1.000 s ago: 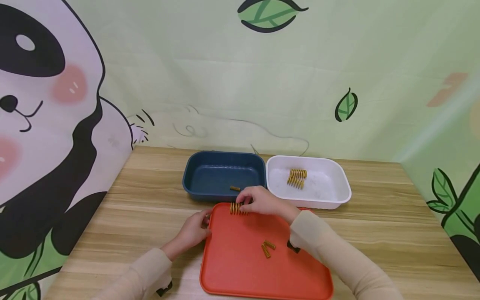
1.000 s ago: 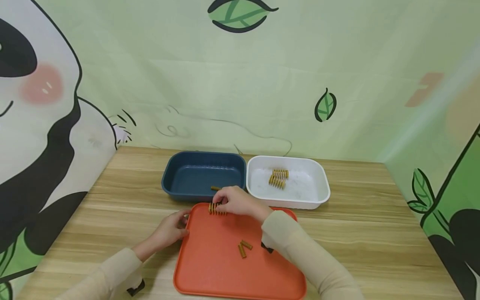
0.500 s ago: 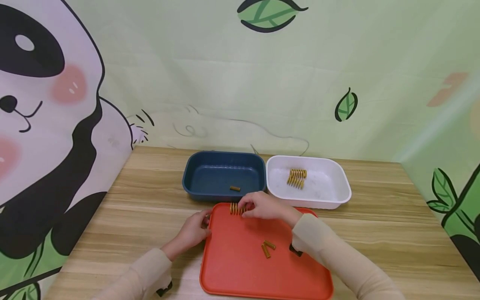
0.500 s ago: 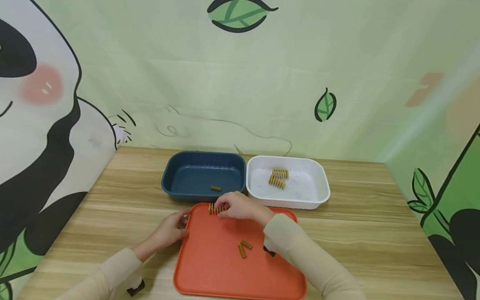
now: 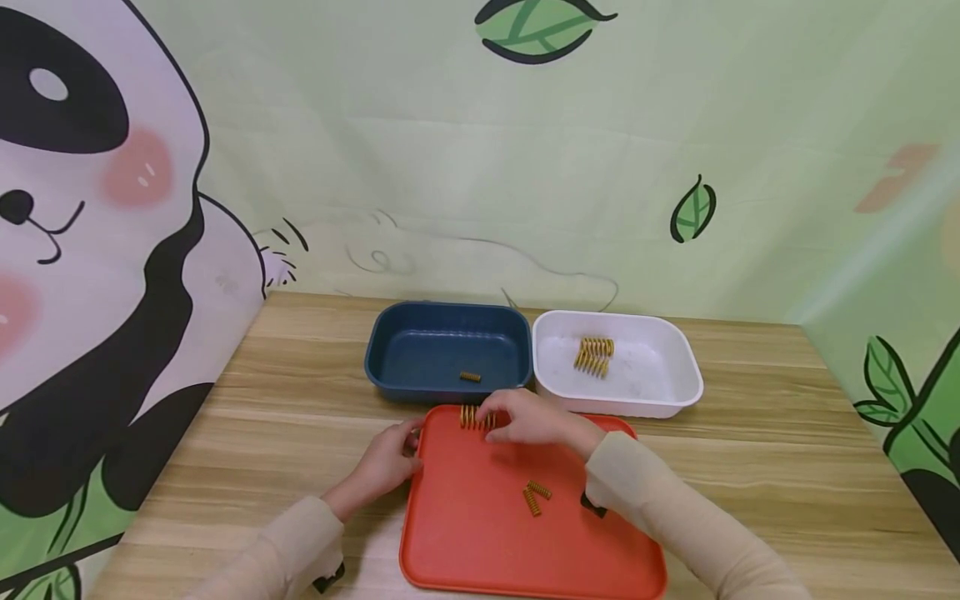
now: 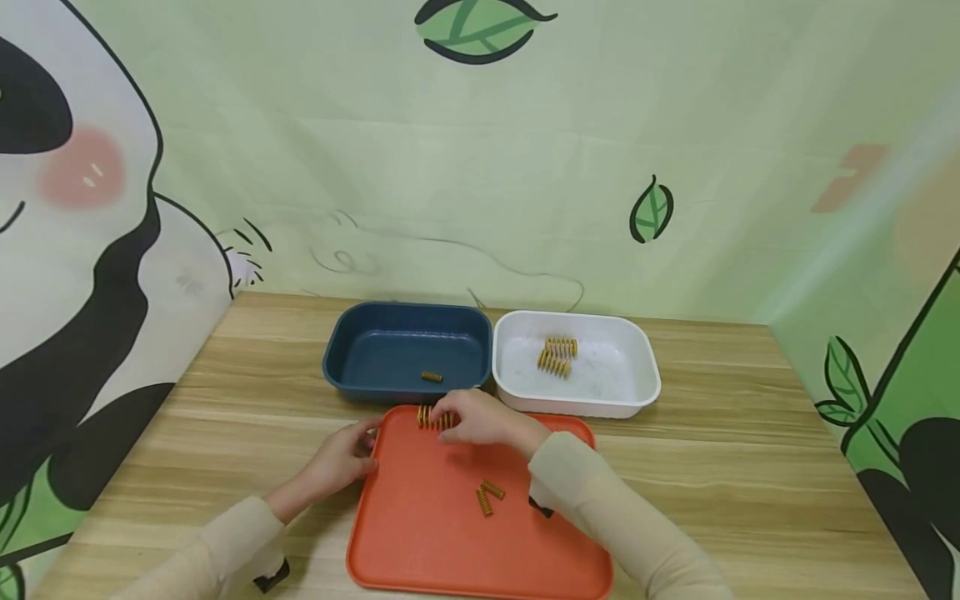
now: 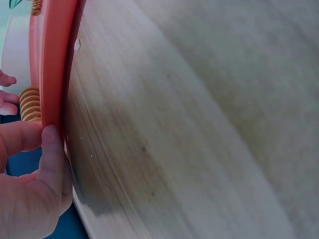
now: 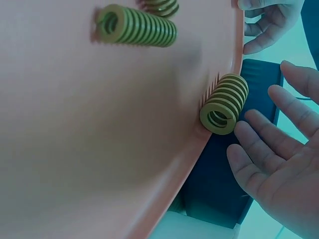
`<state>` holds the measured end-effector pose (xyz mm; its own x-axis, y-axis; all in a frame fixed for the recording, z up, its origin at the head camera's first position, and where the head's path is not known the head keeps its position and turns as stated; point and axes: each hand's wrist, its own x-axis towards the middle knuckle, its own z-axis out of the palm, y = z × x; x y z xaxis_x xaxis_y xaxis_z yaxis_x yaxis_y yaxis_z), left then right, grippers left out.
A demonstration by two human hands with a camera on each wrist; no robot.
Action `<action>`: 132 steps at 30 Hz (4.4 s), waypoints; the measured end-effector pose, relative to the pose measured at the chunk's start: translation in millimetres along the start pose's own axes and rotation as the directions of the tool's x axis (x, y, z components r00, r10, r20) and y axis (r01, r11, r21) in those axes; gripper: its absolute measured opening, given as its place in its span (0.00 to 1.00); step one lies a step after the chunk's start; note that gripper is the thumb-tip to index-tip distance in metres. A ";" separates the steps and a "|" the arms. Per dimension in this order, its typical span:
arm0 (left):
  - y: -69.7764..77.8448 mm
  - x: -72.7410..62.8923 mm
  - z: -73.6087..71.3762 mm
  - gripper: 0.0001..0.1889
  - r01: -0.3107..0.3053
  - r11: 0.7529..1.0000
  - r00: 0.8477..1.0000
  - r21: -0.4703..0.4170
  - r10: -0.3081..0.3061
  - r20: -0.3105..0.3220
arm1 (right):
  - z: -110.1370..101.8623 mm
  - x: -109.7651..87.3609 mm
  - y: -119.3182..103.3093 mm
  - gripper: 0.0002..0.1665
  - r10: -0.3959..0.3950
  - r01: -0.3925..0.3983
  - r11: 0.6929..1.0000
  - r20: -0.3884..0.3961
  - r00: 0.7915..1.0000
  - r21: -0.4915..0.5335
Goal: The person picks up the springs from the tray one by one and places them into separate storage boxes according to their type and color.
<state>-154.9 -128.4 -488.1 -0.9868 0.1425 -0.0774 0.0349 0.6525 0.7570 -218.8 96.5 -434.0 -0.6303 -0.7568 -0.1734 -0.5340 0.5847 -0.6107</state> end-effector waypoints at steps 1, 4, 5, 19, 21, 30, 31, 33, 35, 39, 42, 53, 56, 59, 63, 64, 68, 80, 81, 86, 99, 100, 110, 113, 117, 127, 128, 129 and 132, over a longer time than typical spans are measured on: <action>-0.3 0.1 0.2 0.29 0.001 1.000 1.000 -0.001 -0.001 -0.001 | 0.3 -0.4 -0.7 0.17 0.004 -0.004 1.000 -0.001 1.000 0.002; -0.4 0.2 0.4 0.29 0.001 1.000 1.000 -0.004 -0.001 -0.001 | 1.9 -0.2 -1.0 0.16 0.011 -0.011 1.000 -0.007 1.000 0.002; -0.5 0.2 0.5 0.29 0.002 1.000 1.000 -0.004 -0.002 -0.001 | 2.3 -0.2 -1.0 0.16 0.013 -0.013 1.000 -0.008 1.000 0.000; 0.4 -0.5 0.0 0.29 0.001 1.000 1.000 -0.006 -0.001 -0.004 | 8.6 -0.1 2.1 0.16 0.082 -0.083 0.996 -0.023 0.996 -0.043; 0.4 -0.4 -0.1 0.29 -0.005 1.000 1.000 -0.006 0.004 -0.009 | 10.3 0.0 3.5 0.18 0.081 -0.082 0.996 -0.017 0.997 -0.048; -1.4 -0.2 0.3 0.29 -0.027 1.000 1.000 -0.001 0.027 -0.013 | 18.6 1.8 3.6 0.21 0.073 -0.074 0.997 -0.037 0.997 -0.036; -1.6 -0.1 0.4 0.29 -0.025 1.000 1.000 -0.003 0.025 -0.013 | 19.7 2.2 3.4 0.21 0.077 -0.079 0.996 -0.042 0.996 -0.035; -2.0 0.2 0.6 0.29 -0.021 1.000 1.000 -0.005 0.021 -0.012 | 21.7 2.7 2.8 0.21 0.089 -0.091 0.995 -0.052 0.995 -0.041; -2.0 0.5 0.6 0.29 -0.011 1.000 1.000 -0.011 0.011 -0.009 | 23.7 3.4 2.3 0.21 0.097 -0.100 0.993 -0.063 0.993 -0.056; -1.8 0.8 0.6 0.29 -0.006 1.000 1.000 -0.015 0.006 -0.005 | 26.4 5.4 1.1 0.21 0.081 -0.090 0.991 -0.098 0.992 -0.095; -1.9 1.0 0.7 0.28 -0.004 1.000 1.000 -0.013 0.004 -0.003 | 28.7 7.9 0.2 0.20 0.069 -0.084 0.988 -0.120 0.990 -0.130; -0.7 -0.4 0.4 0.29 -0.008 1.000 1.000 -0.020 0.007 -0.005 | 33.3 10.9 -3.6 0.18 0.077 -0.100 0.981 -0.135 0.988 -0.166; 0.0 -0.9 0.1 0.29 -0.007 1.000 1.000 -0.027 0.007 -0.003 | 33.9 11.0 -2.9 0.18 0.077 -0.099 0.983 -0.140 0.987 -0.156; 0.3 -0.8 0.1 0.29 -0.006 1.000 1.000 -0.027 0.006 -0.003 | 34.5 11.5 -2.2 0.18 0.075 -0.095 0.986 -0.142 0.987 -0.135; 0.7 -0.6 -0.2 0.29 -0.004 1.000 1.000 -0.024 0.004 -0.003 | 35.3 11.8 -1.4 0.17 0.065 -0.080 0.992 -0.145 0.987 -0.100; 0.8 -0.7 -0.3 0.29 -0.005 1.000 1.000 -0.024 0.005 -0.004 | 35.5 11.8 -1.3 0.18 0.061 -0.075 0.993 -0.147 0.987 -0.089; 1.3 -1.1 -0.6 0.28 -0.008 1.000 1.000 -0.020 0.007 -0.006 | 36.6 11.6 -0.7 0.18 0.039 -0.050 0.997 -0.163 0.986 -0.063; 0.8 -0.9 -0.2 0.28 -0.010 1.000 1.000 -0.018 0.009 -0.009 | 38.7 11.0 -1.7 0.18 0.036 -0.047 0.997 -0.176 0.984 -0.062; 0.7 -0.9 -0.2 0.28 -0.012 1.000 1.000 -0.018 0.012 -0.010 | 38.5 10.6 -2.0 0.18 0.036 -0.047 0.997 -0.174 0.984 -0.064; 0.1 -1.0 0.0 0.28 -0.017 1.000 1.000 -0.018 0.017 -0.012 | 37.3 8.9 -3.5 0.17 0.017 -0.029 0.997 -0.178 0.984 -0.065; -0.2 -0.6 0.4 0.28 -0.013 0.999 1.000 -0.031 0.013 -0.010 | 32.2 4.6 -5.8 0.17 0.012 -0.024 0.998 -0.222 0.975 -0.053; 0.0 -0.7 0.4 0.28 -0.014 0.999 1.000 -0.030 0.013 -0.010 | 31.4 4.1 -6.3 0.17 0.010 -0.023 0.998 -0.226 0.974 -0.054; 1.3 -0.8 -0.6 0.28 0.000 1.000 1.000 -0.014 0.000 -0.005 | 22.7 -0.2 -8.2 0.18 0.029 -0.038 0.999 -0.208 0.978 -0.036; 1.2 -0.9 -0.3 0.28 -0.008 1.000 1.000 -0.013 0.008 -0.006 | 20.6 -1.5 -8.2 0.18 0.030 -0.035 0.999 -0.215 0.976 -0.023; 0.9 -0.9 -0.4 0.28 -0.015 1.000 1.000 -0.010 0.015 -0.010 | 18.3 -2.1 -7.2 0.18 0.028 -0.034 0.999 -0.226 0.974 -0.022; 0.7 -0.5 -0.6 0.28 -0.019 1.000 1.000 0.003 0.019 -0.008 | 16.3 -3.2 -6.7 0.18 -0.006 -0.004 0.999 -0.237 0.971 -0.040; 1.0 -0.7 -0.7 0.28 -0.017 1.000 1.000 0.001 0.017 -0.008 | 16.0 -3.4 -6.8 0.18 -0.011 0.000 0.999 -0.238 0.971 -0.045; 1.2 -0.7 -0.8 0.28 -0.015 1.000 1.000 0.000 0.015 -0.007 | 15.8 -3.7 -7.0 0.18 -0.016 0.004 0.999 -0.238 0.971 -0.052; 1.3 -1.0 -0.8 0.28 -0.011 1.000 1.000 -0.006 0.011 -0.005 | 14.0 -5.2 -8.4 0.18 -0.020 0.006 0.998 -0.232 0.972 -0.063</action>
<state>-154.0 -128.3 -486.4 -0.9871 0.1460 -0.0661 0.0446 0.6462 0.7619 -203.1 91.5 -438.8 -0.7329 -0.6799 0.0230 -0.5722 0.5978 -0.5614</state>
